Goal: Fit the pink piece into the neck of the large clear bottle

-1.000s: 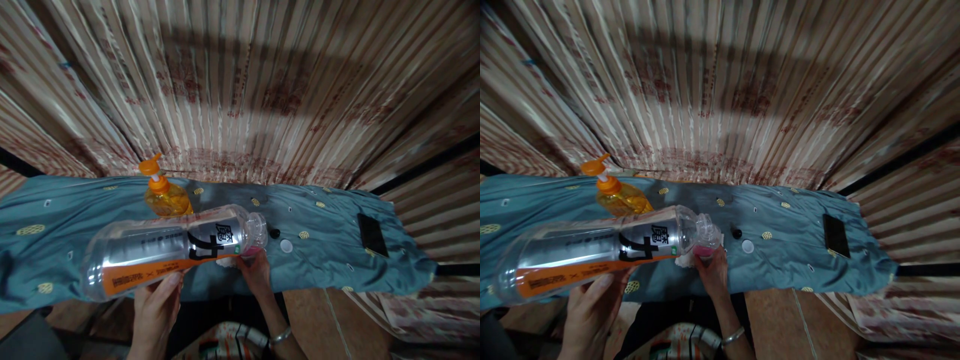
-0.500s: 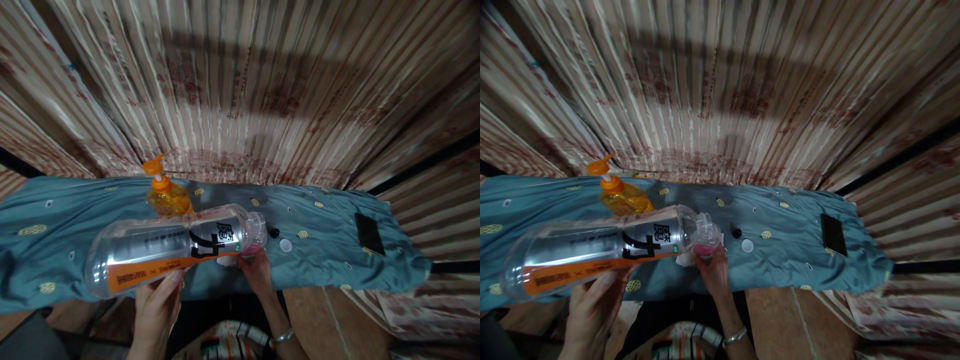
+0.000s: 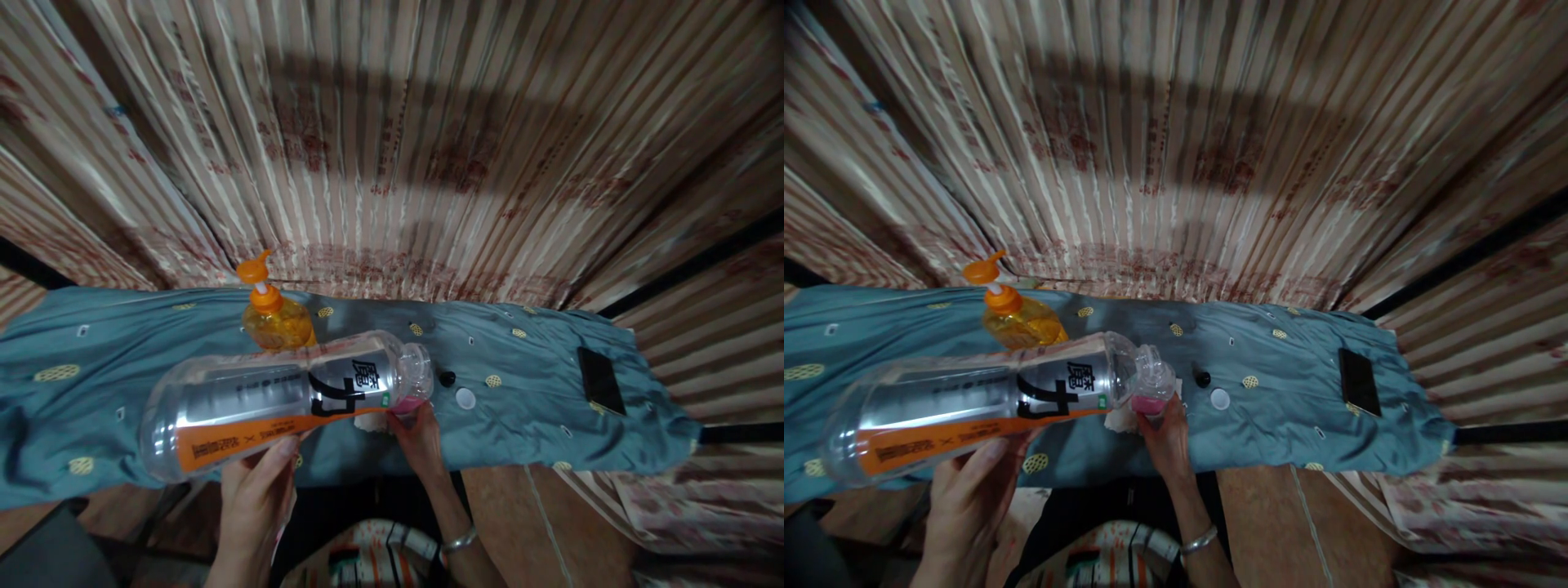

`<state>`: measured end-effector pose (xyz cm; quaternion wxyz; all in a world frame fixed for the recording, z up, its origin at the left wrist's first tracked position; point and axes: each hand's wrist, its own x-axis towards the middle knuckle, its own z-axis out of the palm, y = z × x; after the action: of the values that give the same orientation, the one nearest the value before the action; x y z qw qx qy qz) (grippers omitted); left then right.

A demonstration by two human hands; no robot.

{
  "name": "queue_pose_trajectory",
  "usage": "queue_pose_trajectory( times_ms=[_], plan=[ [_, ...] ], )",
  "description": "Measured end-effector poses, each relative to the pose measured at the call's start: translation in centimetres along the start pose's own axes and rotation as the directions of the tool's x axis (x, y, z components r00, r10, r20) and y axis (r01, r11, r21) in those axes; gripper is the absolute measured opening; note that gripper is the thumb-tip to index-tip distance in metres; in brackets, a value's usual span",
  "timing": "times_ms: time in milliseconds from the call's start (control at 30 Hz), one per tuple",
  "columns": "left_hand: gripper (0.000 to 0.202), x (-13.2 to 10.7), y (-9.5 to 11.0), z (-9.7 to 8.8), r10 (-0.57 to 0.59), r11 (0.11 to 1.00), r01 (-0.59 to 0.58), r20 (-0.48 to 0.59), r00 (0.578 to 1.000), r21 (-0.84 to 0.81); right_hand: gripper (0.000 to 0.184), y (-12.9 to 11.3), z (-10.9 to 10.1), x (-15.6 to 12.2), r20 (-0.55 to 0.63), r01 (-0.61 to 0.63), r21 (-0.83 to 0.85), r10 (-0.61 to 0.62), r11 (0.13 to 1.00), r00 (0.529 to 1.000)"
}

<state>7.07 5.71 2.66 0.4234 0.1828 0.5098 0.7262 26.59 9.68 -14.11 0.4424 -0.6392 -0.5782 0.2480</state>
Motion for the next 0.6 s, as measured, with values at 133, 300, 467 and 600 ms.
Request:
queue_pose_trajectory(
  times_ms=[133,300,467,600],
  plan=[
    [0.039,0.02,-0.14,-0.19,-0.007,1.0,0.007,0.022,1.0,0.0,0.049,0.07,0.02,-0.03,0.005,-0.002,0.0,0.002,1.0,1.0],
    [0.03,0.16,-0.67,-0.63,0.026,0.999,-0.024,0.052,0.998,-0.03,0.047,0.36,0.11,-0.18,0.013,-0.009,-0.019,0.009,1.0,1.0],
    [0.034,0.29,-0.58,-0.4,0.04,0.997,-0.038,0.02,0.999,-0.067,0.045,0.35,0.14,-0.21,-0.007,0.014,-0.039,-0.014,0.999,1.0],
    [0.032,0.29,-0.55,-0.33,0.05,0.996,-0.048,0.019,0.999,-0.07,0.048,0.48,0.18,-0.21,-0.017,0.05,-0.061,-0.051,0.997,0.999]
  ],
)
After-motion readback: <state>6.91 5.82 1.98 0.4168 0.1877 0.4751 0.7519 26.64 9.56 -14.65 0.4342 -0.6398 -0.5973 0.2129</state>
